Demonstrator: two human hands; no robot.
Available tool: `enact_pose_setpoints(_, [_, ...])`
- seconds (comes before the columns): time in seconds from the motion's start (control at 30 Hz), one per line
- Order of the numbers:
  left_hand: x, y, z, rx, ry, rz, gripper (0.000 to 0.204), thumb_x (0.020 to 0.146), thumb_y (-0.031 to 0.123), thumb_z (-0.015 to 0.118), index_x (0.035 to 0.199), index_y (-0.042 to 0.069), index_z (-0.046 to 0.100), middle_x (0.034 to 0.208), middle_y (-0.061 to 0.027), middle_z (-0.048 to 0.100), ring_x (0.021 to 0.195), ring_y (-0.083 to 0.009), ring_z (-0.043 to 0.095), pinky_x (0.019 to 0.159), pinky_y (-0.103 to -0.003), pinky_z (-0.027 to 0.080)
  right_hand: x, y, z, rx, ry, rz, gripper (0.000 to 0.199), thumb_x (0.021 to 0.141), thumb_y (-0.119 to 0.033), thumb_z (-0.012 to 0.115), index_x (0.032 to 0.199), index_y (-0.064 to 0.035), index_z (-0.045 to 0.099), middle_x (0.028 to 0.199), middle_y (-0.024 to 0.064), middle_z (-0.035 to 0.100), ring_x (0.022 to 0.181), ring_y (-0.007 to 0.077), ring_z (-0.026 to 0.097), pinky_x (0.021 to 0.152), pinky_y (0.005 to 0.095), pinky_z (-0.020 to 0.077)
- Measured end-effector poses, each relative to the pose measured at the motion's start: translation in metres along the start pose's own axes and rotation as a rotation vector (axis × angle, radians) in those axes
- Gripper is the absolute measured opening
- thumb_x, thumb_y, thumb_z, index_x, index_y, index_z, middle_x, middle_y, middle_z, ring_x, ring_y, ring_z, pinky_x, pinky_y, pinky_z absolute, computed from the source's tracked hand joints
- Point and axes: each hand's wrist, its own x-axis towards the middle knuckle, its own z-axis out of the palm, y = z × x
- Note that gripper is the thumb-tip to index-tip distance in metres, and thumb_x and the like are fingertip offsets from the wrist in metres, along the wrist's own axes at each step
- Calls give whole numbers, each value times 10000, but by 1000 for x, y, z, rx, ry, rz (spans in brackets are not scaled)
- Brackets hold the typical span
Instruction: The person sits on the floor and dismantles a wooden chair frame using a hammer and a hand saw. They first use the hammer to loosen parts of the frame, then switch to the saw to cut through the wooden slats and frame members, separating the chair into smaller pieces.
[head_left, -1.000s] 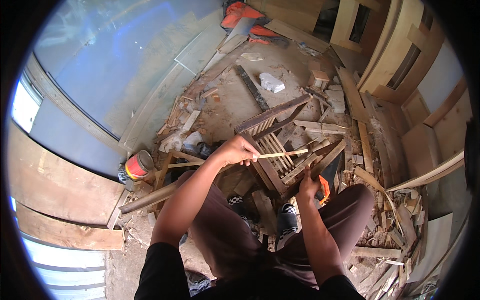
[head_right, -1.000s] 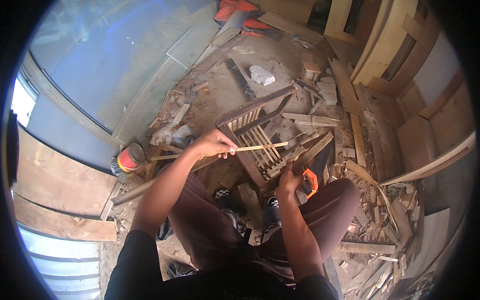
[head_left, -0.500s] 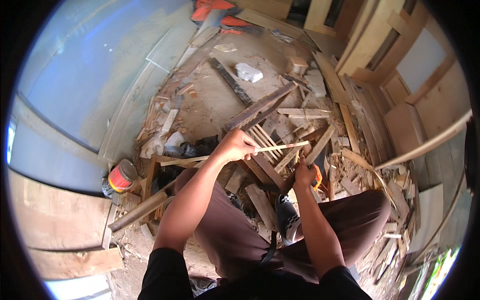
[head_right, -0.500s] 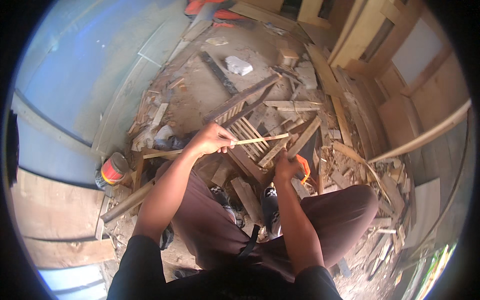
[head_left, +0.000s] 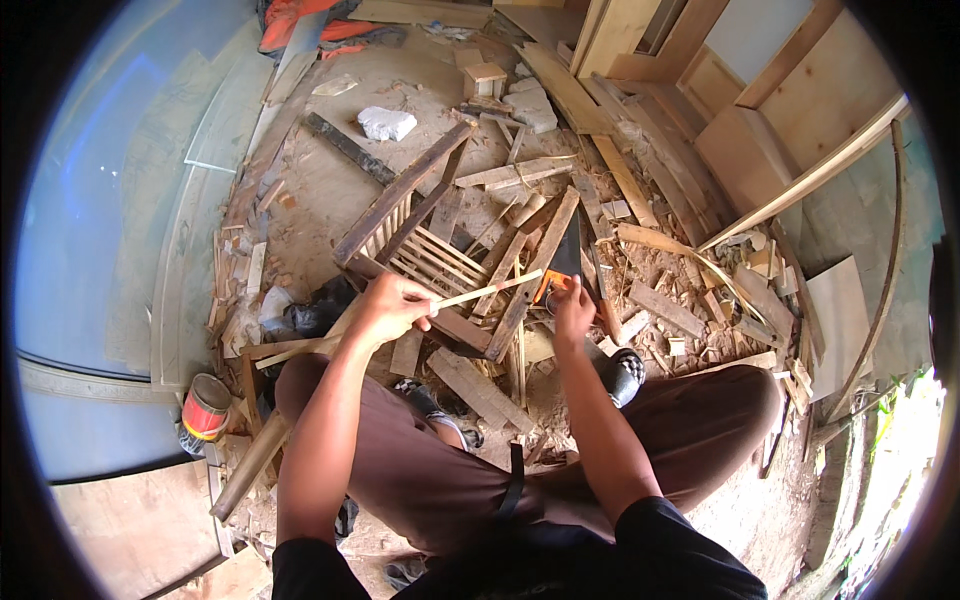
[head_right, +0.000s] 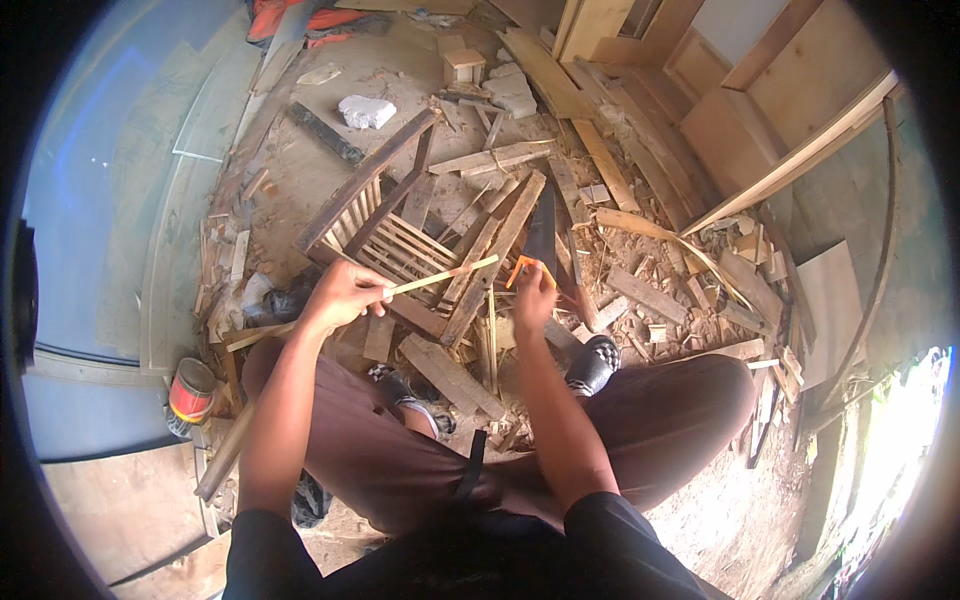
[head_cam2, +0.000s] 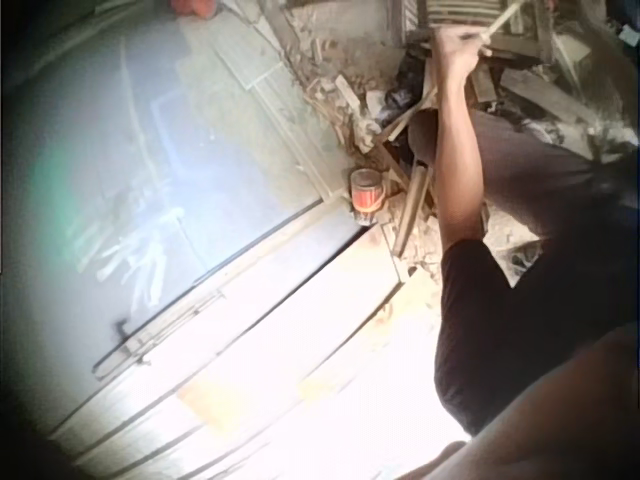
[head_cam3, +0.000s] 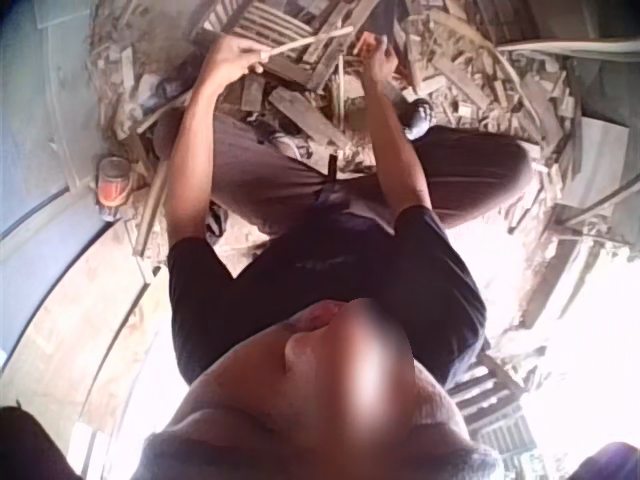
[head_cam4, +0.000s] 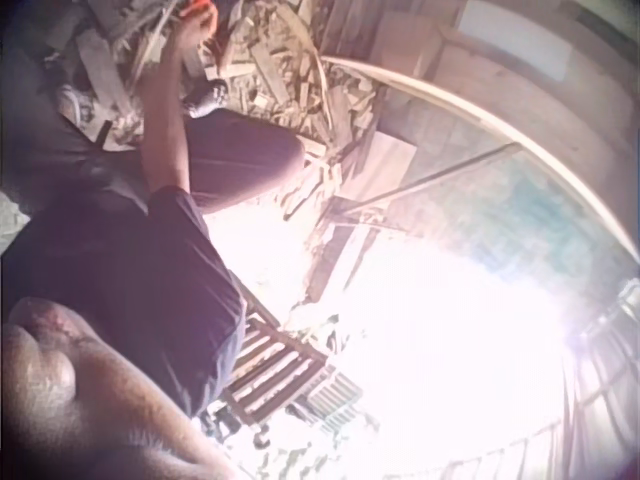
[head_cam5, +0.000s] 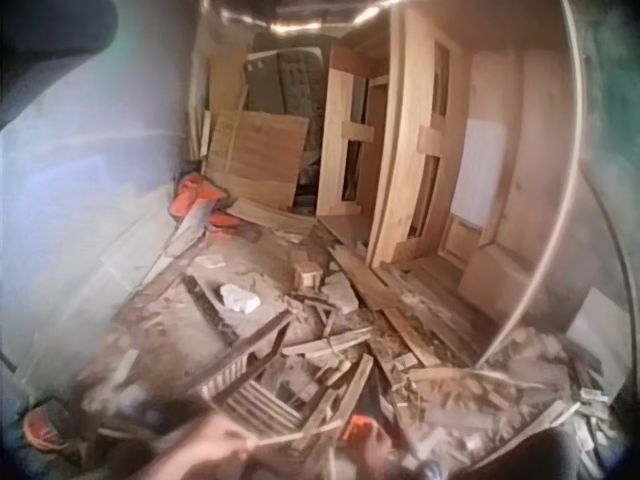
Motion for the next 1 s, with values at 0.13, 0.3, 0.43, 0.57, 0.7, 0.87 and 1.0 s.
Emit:
enact_pose_setpoints(0.13, [0,2,6,1,66,41,125,910,33,741,1000,-1,822,779,-72,765,582,-93,679,508,-248,478,68,70,-85,-785,22,-364,282,950,-259,705,1138,-59,770,986,193,760,909,389,750,814,489,587])
enact_pose_setpoints(0.3, [-4,13,12,152,93,10,90,884,29,746,925,-28,802,789,-87,775,659,-139,748,630,-285,567,84,101,-84,-1162,-419,-288,689,911,-281,752,1538,-211,474,1556,145,450,1467,371,408,1139,614,394])
enact_pose_setpoints(0.43, [-4,9,9,111,114,-87,115,913,45,755,995,-14,809,817,-95,781,660,-127,738,567,-265,522,83,101,-69,-1599,-445,-321,866,870,-414,806,1607,-227,392,1601,54,429,1466,312,373,1141,617,348])
enact_pose_setpoints(0.57, [-8,16,8,77,109,-107,94,902,6,761,987,-31,781,877,-105,787,678,-124,735,561,-255,509,85,95,-62,-1596,-481,-394,700,834,-364,783,1464,-157,559,1392,84,629,1402,304,446,1139,583,351])
enact_pose_setpoints(0.7, [-1,25,9,81,90,-72,77,906,13,760,973,-21,778,881,-111,790,677,-125,737,580,-265,528,114,86,-63,-1185,-203,-308,552,831,-377,769,1212,16,691,1061,145,712,1004,310,648,922,491,508])
enact_pose_setpoints(0.87, [-19,9,15,343,288,147,97,900,34,762,993,24,788,903,-127,794,734,-253,759,708,-343,583,97,-5,-64,-2,136,64,244,867,-218,656,739,-15,613,640,72,615,504,170,538,482,359,428])
enact_pose_setpoints(1.0, [-28,6,20,466,394,287,124,885,44,767,996,81,806,961,-116,746,871,-327,729,807,-393,573,67,-95,-106,68,136,-70,205,928,-154,640,768,-94,526,614,0,511,432,87,437,380,286,310])
